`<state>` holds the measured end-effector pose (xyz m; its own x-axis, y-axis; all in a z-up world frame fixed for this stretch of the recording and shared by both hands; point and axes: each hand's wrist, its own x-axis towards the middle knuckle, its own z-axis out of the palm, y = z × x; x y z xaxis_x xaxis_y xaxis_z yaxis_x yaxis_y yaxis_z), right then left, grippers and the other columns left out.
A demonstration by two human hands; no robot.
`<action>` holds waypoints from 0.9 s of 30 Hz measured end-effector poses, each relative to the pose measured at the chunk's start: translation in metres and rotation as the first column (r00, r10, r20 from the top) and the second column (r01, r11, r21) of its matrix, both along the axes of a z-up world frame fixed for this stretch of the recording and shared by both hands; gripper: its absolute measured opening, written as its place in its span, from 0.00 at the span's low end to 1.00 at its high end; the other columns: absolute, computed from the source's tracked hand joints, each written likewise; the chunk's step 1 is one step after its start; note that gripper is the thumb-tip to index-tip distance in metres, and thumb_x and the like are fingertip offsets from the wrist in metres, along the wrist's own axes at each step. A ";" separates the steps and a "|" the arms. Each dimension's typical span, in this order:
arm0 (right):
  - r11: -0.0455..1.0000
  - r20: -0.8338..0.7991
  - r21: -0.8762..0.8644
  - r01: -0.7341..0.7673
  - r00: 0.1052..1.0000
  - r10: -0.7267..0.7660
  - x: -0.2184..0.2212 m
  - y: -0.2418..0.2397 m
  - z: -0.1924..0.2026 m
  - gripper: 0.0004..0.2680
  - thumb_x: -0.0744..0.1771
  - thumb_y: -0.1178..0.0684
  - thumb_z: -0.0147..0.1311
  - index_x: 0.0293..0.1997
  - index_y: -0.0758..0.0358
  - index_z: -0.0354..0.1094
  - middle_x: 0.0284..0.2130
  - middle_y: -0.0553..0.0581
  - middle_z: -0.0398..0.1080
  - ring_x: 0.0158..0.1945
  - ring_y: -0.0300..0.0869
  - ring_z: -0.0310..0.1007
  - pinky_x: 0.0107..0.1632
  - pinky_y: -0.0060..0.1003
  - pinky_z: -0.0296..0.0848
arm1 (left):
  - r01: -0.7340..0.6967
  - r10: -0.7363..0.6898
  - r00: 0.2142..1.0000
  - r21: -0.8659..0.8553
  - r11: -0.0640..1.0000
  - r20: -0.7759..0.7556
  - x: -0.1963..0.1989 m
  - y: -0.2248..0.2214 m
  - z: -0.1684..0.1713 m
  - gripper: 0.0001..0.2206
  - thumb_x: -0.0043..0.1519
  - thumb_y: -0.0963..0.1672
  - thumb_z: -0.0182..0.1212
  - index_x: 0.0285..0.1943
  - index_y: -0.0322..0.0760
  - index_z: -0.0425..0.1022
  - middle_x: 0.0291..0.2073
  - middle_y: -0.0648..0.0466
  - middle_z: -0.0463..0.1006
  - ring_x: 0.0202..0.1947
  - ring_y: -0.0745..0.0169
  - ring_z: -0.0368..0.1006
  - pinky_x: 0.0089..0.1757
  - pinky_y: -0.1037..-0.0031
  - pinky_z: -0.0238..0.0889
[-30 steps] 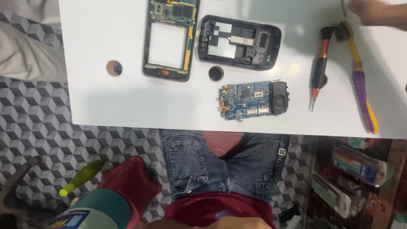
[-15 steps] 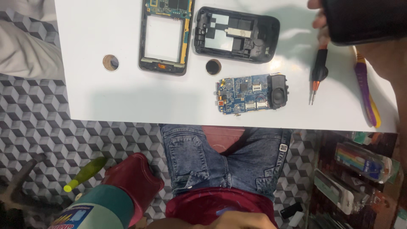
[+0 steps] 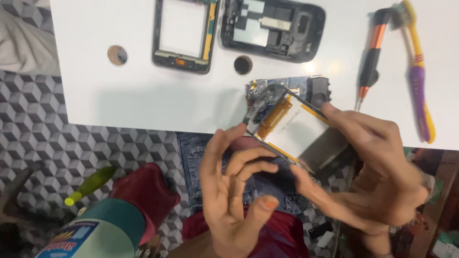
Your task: The person cleans a mobile phone motherboard with a toothbrush, then attaches a camera module and places the assembly into a phone housing. The person handles the motherboard, camera module, and phone housing.
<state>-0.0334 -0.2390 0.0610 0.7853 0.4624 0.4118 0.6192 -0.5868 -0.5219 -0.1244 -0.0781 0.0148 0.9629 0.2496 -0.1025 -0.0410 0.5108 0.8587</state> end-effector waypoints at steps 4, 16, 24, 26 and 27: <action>0.987 -0.093 0.128 0.093 0.992 -0.082 -0.009 0.002 -0.015 0.34 0.62 0.56 0.72 0.69 0.67 0.43 0.53 0.79 0.69 0.59 0.58 0.77 0.62 0.50 0.84 | 0.014 -0.025 0.993 -0.097 0.995 -0.113 0.013 0.001 0.000 0.39 0.64 0.37 0.64 0.80 0.28 0.40 0.72 0.45 0.58 0.53 0.53 0.75 0.52 0.66 0.76; 0.994 -0.087 0.111 0.023 0.996 -0.013 -0.004 -0.019 -0.035 0.41 0.57 0.46 0.74 0.74 0.60 0.44 0.62 0.70 0.64 0.68 0.58 0.67 0.73 0.57 0.72 | -0.044 0.063 0.996 0.242 0.969 -0.068 0.044 0.031 -0.008 0.29 0.64 0.32 0.58 0.75 0.25 0.54 0.38 0.41 0.83 0.31 0.72 0.76 0.30 0.85 0.66; 0.980 -0.245 -0.200 0.009 0.968 -0.058 0.029 -0.025 -0.020 0.38 0.62 0.52 0.70 0.77 0.61 0.42 0.67 0.66 0.67 0.74 0.55 0.66 0.73 0.50 0.73 | 0.056 -0.005 0.996 0.585 0.809 -0.089 0.066 0.084 0.002 0.18 0.71 0.36 0.60 0.70 0.27 0.68 0.45 0.45 0.84 0.42 0.70 0.79 0.42 0.78 0.75; 0.957 -0.192 -0.273 -0.095 0.981 0.042 0.041 -0.020 -0.014 0.37 0.61 0.51 0.69 0.74 0.65 0.43 0.62 0.67 0.68 0.66 0.57 0.69 0.65 0.49 0.75 | 0.079 -0.017 0.994 0.585 0.807 -0.112 0.070 0.085 -0.001 0.19 0.69 0.37 0.61 0.71 0.31 0.70 0.45 0.49 0.85 0.41 0.72 0.80 0.42 0.79 0.78; 0.940 -0.169 -0.309 -0.144 0.981 0.095 0.047 -0.019 -0.011 0.36 0.60 0.51 0.69 0.72 0.68 0.44 0.60 0.67 0.69 0.62 0.58 0.70 0.61 0.48 0.76 | 0.083 -0.018 0.993 0.565 0.821 -0.119 0.071 0.084 -0.002 0.19 0.69 0.37 0.62 0.71 0.32 0.71 0.44 0.49 0.85 0.41 0.73 0.79 0.42 0.79 0.77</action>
<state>0.0133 -0.2577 0.0500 0.7569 0.6442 0.1099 0.6245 -0.6635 -0.4119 -0.0535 0.0055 0.0126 0.9674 0.2464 -0.0577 0.0770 -0.0697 0.9946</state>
